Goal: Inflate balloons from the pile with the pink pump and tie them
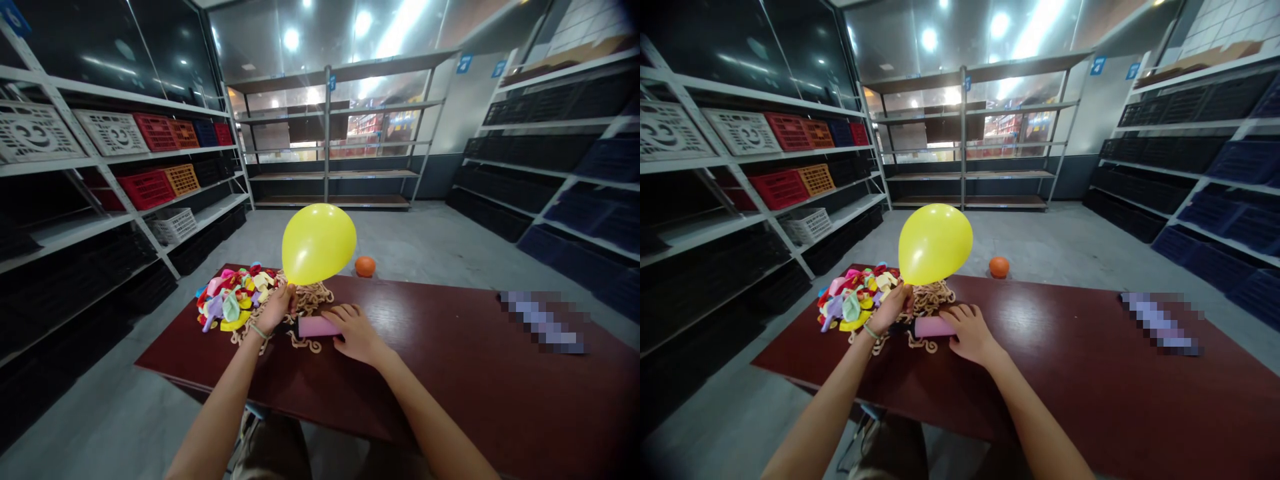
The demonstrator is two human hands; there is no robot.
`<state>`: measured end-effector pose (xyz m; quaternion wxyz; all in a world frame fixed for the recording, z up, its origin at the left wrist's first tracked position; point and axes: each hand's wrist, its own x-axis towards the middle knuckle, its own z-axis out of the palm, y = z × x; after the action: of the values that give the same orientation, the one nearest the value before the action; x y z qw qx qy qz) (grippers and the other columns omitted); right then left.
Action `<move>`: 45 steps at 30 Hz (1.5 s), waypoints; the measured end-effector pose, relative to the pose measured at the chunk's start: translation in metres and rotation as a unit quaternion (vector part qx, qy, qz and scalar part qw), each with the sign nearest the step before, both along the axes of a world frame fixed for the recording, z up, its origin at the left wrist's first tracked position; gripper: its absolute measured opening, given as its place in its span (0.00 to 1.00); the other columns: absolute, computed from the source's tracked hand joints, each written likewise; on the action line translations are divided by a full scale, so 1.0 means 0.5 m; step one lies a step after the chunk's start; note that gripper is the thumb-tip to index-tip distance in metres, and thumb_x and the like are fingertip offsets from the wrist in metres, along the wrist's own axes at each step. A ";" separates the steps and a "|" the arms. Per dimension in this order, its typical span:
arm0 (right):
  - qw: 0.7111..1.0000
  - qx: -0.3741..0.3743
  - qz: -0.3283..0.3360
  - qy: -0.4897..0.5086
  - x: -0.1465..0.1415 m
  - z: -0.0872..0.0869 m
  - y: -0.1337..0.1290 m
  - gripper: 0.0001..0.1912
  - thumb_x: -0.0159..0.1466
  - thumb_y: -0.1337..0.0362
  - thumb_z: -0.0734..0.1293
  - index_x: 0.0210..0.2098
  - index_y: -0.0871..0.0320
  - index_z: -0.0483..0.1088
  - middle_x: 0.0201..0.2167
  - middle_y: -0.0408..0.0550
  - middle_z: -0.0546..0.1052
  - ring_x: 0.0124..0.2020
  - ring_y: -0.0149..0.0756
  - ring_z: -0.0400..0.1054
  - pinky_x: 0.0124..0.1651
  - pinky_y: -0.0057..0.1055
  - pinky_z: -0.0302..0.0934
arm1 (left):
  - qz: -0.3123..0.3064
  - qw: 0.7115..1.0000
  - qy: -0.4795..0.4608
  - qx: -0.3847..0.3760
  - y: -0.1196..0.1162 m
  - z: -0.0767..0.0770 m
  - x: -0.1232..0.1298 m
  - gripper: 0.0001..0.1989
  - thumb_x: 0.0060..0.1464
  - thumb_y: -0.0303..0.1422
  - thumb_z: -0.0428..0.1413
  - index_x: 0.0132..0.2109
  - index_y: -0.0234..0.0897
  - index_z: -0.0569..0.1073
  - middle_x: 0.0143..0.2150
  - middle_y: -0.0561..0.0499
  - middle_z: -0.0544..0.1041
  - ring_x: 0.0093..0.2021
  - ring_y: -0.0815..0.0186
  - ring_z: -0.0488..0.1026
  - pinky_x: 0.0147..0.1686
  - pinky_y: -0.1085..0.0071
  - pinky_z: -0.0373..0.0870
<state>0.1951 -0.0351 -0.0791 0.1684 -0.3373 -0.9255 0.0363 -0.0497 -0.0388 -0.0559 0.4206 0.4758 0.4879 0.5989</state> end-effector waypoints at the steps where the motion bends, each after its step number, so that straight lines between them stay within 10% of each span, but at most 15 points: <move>1: 1.000 -0.001 0.004 0.007 0.000 0.002 -0.001 0.33 0.57 0.63 0.67 0.62 0.51 0.63 0.59 0.51 0.69 0.58 0.45 0.59 0.62 0.46 0.47 | -0.035 0.999 0.022 -0.020 -0.001 0.002 0.000 0.22 0.57 0.51 0.55 0.26 0.39 0.64 0.19 0.55 0.65 0.17 0.67 0.64 0.18 0.70 0.64; 6: 0.994 0.063 0.022 0.091 0.018 0.011 0.009 0.25 0.65 0.60 0.65 0.61 0.52 0.65 0.56 0.52 0.72 0.58 0.43 0.62 0.60 0.44 0.55 | -0.093 0.992 0.072 -0.048 -0.008 0.013 0.005 0.22 0.61 0.49 0.51 0.24 0.39 0.66 0.19 0.52 0.67 0.17 0.67 0.65 0.19 0.70 0.63; 11: 0.941 0.239 -0.099 0.219 0.050 0.071 0.023 0.21 0.68 0.66 0.60 0.59 0.54 0.67 0.53 0.53 0.74 0.61 0.43 0.61 0.62 0.45 0.57 | -0.120 0.989 0.076 -0.042 -0.007 0.025 0.028 0.22 0.60 0.46 0.53 0.22 0.41 0.66 0.16 0.51 0.66 0.15 0.65 0.64 0.18 0.70 0.62; 21: 0.964 0.233 0.114 -0.059 -0.001 0.256 0.030 0.37 0.65 0.71 0.63 0.70 0.51 0.47 0.71 0.45 0.54 0.72 0.44 0.42 0.71 0.55 0.37 | -0.191 0.963 0.184 0.042 -0.021 0.095 0.100 0.23 0.62 0.48 0.49 0.22 0.41 0.66 0.17 0.51 0.68 0.16 0.65 0.66 0.19 0.69 0.64; 32: 0.930 0.328 0.090 -0.136 -0.016 0.255 0.049 0.18 0.71 0.69 0.57 0.58 0.62 0.65 0.63 0.53 0.67 0.69 0.45 0.47 0.69 0.61 0.32 | -0.222 0.961 0.164 -0.009 -0.045 0.112 0.126 0.21 0.61 0.45 0.52 0.23 0.40 0.66 0.17 0.52 0.68 0.16 0.67 0.64 0.19 0.70 0.60; 38: 0.931 0.338 0.044 -0.129 0.026 0.252 0.071 0.24 0.62 0.66 0.68 0.58 0.55 0.67 0.65 0.52 0.66 0.69 0.52 0.50 0.69 0.66 0.30 | -0.196 0.975 0.093 -0.038 -0.051 0.091 0.125 0.21 0.61 0.50 0.51 0.29 0.38 0.65 0.19 0.57 0.63 0.17 0.70 0.61 0.19 0.73 0.63; 45: 0.921 0.366 0.025 -0.134 0.039 0.253 0.060 0.24 0.63 0.66 0.67 0.59 0.57 0.66 0.65 0.55 0.65 0.69 0.55 0.50 0.69 0.70 0.32 | -0.132 0.981 -0.125 -0.064 -0.039 0.062 0.161 0.24 0.58 0.55 0.50 0.29 0.40 0.58 0.20 0.61 0.54 0.17 0.74 0.54 0.19 0.75 0.65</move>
<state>0.2146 -0.0050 0.0475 0.1541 -0.2308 -0.8961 -0.3465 0.0306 -0.0582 -0.0251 0.5829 0.4297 0.4017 0.5606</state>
